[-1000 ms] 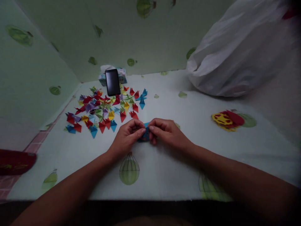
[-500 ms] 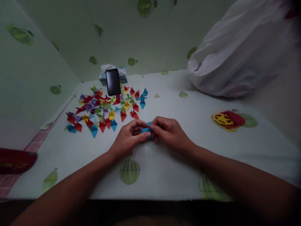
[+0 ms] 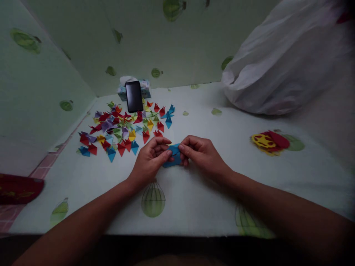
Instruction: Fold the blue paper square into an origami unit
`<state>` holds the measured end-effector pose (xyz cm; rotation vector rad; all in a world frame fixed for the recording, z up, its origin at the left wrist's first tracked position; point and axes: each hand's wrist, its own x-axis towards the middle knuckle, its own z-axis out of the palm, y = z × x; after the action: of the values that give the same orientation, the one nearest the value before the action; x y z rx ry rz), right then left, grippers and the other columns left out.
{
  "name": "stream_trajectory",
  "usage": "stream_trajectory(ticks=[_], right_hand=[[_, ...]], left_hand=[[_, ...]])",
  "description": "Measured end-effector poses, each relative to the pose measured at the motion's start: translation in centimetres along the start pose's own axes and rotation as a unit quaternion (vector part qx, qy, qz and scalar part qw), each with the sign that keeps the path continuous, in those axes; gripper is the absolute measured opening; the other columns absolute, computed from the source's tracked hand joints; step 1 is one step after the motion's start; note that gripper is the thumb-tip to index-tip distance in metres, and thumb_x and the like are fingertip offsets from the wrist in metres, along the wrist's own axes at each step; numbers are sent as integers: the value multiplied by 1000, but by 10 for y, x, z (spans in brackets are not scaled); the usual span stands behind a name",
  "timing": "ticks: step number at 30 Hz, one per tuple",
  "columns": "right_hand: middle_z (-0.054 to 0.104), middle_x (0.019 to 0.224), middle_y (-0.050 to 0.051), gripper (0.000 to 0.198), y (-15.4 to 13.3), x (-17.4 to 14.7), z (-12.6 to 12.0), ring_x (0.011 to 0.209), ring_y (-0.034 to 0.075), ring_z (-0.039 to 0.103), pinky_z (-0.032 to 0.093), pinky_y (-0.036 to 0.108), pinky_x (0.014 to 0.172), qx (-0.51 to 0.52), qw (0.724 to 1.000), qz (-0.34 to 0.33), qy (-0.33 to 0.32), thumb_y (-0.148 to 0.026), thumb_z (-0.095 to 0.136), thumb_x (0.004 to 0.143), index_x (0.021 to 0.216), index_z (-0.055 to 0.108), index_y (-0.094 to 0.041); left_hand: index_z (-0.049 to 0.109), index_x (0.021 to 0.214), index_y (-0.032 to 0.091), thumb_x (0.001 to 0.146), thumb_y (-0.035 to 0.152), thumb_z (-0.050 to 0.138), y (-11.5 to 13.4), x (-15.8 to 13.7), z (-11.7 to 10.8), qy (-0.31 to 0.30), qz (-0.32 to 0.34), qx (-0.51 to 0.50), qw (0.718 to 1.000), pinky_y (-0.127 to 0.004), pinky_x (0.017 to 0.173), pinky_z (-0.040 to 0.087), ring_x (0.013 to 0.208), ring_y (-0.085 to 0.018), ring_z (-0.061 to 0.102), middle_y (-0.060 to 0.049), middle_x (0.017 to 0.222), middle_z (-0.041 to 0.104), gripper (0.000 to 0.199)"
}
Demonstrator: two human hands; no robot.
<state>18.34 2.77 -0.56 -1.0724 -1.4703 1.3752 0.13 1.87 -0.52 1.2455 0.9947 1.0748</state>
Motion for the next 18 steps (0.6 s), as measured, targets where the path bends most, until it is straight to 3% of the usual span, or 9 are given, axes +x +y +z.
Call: stream_trajectory(ticks=[7, 14, 18], right_hand=[[60, 58, -2, 24, 0, -3, 2, 50, 11, 55, 45, 27, 53, -13, 999, -30, 28, -36, 63, 86, 70, 54, -20], [61, 62, -2, 21, 5, 1, 2, 50, 11, 57, 45, 26, 51, 26, 999, -19, -32, -35, 64, 84, 74, 55, -19], [62, 65, -2, 18, 4, -1, 3, 52, 11, 57, 46, 26, 52, 8, 999, -37, -38, -31, 62, 86, 74, 56, -19]], left_hand=[[57, 108, 18, 78, 24, 78, -1, -2, 2, -11, -9, -24, 1000, -24, 72, 56, 74, -13, 68, 1, 80, 68, 37], [59, 98, 19, 76, 23, 79, 0, -1, 1, 49, 43, -2, 998, -22, 66, 55, 69, -11, 65, 4, 78, 63, 30], [63, 99, 17, 74, 27, 81, 0, 1, -1, 28, -5, -1, 1000, -23, 65, 53, 68, -12, 66, 2, 76, 68, 33]])
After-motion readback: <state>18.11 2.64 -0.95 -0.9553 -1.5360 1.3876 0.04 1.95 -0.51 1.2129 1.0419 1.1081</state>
